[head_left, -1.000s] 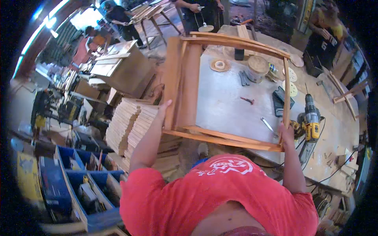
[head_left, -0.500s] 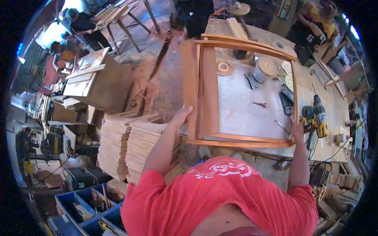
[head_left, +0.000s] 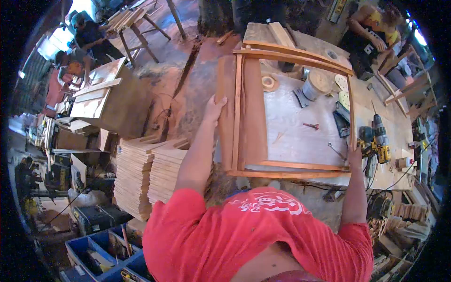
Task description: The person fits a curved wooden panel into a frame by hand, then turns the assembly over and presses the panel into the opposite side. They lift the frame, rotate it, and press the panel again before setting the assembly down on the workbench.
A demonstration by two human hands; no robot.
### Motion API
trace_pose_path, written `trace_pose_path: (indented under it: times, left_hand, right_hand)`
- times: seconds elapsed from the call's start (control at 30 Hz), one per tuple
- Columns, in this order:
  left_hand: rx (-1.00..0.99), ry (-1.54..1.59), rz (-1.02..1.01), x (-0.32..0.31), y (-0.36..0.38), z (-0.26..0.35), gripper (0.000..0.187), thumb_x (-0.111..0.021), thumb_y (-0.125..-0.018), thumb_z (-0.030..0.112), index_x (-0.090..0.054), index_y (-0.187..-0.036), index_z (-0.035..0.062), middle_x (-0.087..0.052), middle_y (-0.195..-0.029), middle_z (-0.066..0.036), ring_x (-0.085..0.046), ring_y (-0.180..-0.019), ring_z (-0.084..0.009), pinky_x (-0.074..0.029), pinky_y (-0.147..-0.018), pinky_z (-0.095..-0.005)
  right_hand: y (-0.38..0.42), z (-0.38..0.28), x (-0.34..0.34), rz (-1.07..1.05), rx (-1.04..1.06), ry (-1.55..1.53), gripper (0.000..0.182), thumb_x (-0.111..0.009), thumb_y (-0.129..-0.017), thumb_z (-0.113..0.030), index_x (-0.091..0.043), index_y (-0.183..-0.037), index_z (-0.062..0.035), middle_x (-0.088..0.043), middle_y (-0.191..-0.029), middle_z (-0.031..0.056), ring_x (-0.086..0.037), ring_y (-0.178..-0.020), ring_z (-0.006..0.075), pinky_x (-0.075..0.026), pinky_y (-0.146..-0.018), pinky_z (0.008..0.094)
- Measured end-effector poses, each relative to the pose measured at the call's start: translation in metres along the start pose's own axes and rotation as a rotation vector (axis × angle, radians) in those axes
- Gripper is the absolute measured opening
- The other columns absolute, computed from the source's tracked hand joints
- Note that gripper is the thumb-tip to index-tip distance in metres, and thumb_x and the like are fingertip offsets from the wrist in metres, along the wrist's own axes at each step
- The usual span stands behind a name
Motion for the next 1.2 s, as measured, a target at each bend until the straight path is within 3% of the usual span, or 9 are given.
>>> trace_pose_path:
  times: [0.13,0.27,0.33,0.4,0.63,0.8,0.87,0.97,1.2]
  left_hand:
    - [0.032,-0.017,0.040,-0.001,0.014,-0.005,0.042,-0.064,-0.084,0.012,-0.048,-0.121,0.0004,-0.060,-0.111,-0.009,-0.057,-0.100,-0.0178,-0.044,-0.089,-0.0320]
    - [-0.045,-0.135,-0.017,-0.015,0.040,0.023,0.050,-0.066,-0.083,0.021,-0.046,-0.125,0.0011,-0.058,-0.115,-0.010,-0.054,-0.106,-0.0201,-0.041,-0.093,-0.0337]
    - [-0.026,-0.301,-0.026,-0.011,0.039,0.019,0.060,-0.067,-0.082,0.030,-0.043,-0.129,0.0020,-0.056,-0.121,-0.011,-0.051,-0.112,-0.0226,-0.038,-0.098,-0.0353]
    - [-0.528,-0.880,0.168,-0.002,0.020,0.041,0.066,-0.068,-0.080,0.034,-0.041,-0.130,0.0003,-0.054,-0.124,-0.014,-0.048,-0.118,-0.0256,-0.036,-0.100,-0.0383]
    - [-0.639,-1.026,0.109,-0.073,-0.073,0.137,0.052,-0.061,-0.079,0.043,-0.057,-0.107,-0.0001,-0.055,-0.116,-0.024,-0.051,-0.111,-0.0366,-0.040,-0.092,-0.0442]
    - [-0.467,-1.089,0.007,-0.069,-0.151,0.070,0.051,-0.056,-0.081,0.052,-0.065,-0.092,0.0038,-0.064,-0.099,-0.021,-0.059,-0.094,-0.0382,-0.045,-0.083,-0.0433]
    - [-0.419,-0.915,-0.245,-0.069,-0.144,0.076,0.050,-0.058,-0.082,0.050,-0.065,-0.096,0.0019,-0.065,-0.093,-0.020,-0.062,-0.085,-0.0331,-0.047,-0.078,-0.0397]
    - [-0.246,-0.713,-0.353,-0.066,-0.147,0.069,0.047,-0.060,-0.084,0.042,-0.062,-0.103,-0.0004,-0.065,-0.093,-0.016,-0.061,-0.084,-0.0229,-0.046,-0.077,-0.0341]
    - [-0.102,-0.209,-0.416,-0.060,-0.155,0.026,0.033,-0.055,-0.091,0.024,-0.059,-0.110,-0.0012,-0.064,-0.098,-0.007,-0.057,-0.086,-0.0135,-0.046,-0.078,-0.0288]
  right_hand:
    - [0.037,-0.083,0.016,0.391,0.440,-0.006,0.045,-0.065,-0.082,-0.024,-0.051,-0.116,0.0026,-0.053,-0.118,0.0235,-0.051,-0.111,0.0360,-0.039,-0.095,0.0417]
    - [0.105,-0.235,-0.019,-0.050,0.693,-0.509,0.028,-0.060,-0.082,-0.011,-0.057,-0.109,-0.0042,-0.057,-0.111,0.0147,-0.054,-0.104,0.0304,-0.046,-0.084,0.0366]
    - [0.124,-0.291,-0.048,-0.332,0.726,-0.645,0.026,-0.059,-0.084,-0.012,-0.057,-0.109,-0.0050,-0.058,-0.109,0.0141,-0.057,-0.099,0.0287,-0.049,-0.079,0.0345]
    - [0.137,-0.346,-0.059,-0.411,0.812,-0.668,0.025,-0.058,-0.086,-0.015,-0.057,-0.108,-0.0030,-0.060,-0.103,0.0159,-0.060,-0.093,0.0280,-0.049,-0.077,0.0346]
    - [0.075,-0.517,-0.127,-0.166,0.613,-0.746,0.031,-0.049,-0.090,-0.026,-0.059,-0.104,-0.0001,-0.063,-0.096,0.0207,-0.060,-0.095,0.0328,-0.046,-0.081,0.0380]
    - [0.013,-0.540,-0.203,-0.175,0.366,-0.522,0.035,-0.044,-0.092,-0.030,-0.061,-0.100,-0.0006,-0.062,-0.091,0.0220,-0.060,-0.089,0.0355,-0.046,-0.078,0.0406]
    - [0.041,-0.553,-0.162,0.213,0.811,-0.532,0.033,-0.045,-0.092,-0.029,-0.061,-0.095,-0.0004,-0.062,-0.087,0.0227,-0.060,-0.083,0.0389,-0.045,-0.074,0.0441]
    - [0.019,-0.540,-0.190,0.068,0.550,-0.423,0.031,-0.046,-0.091,-0.028,-0.059,-0.089,-0.0002,-0.061,-0.084,0.0233,-0.058,-0.079,0.0417,-0.046,-0.071,0.0465]
    - [0.035,-0.547,-0.183,0.080,0.590,-0.343,0.029,-0.047,-0.091,-0.027,-0.058,-0.088,-0.0009,-0.060,-0.083,0.0230,-0.059,-0.078,0.0412,-0.046,-0.068,0.0484]
Point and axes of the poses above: each hand's wrist, its own y-axis away from the middle knuckle, its own x-axis out of the back of the hand, z = x × y, the point moved 6 cm from there along -y, towards the middle knuckle
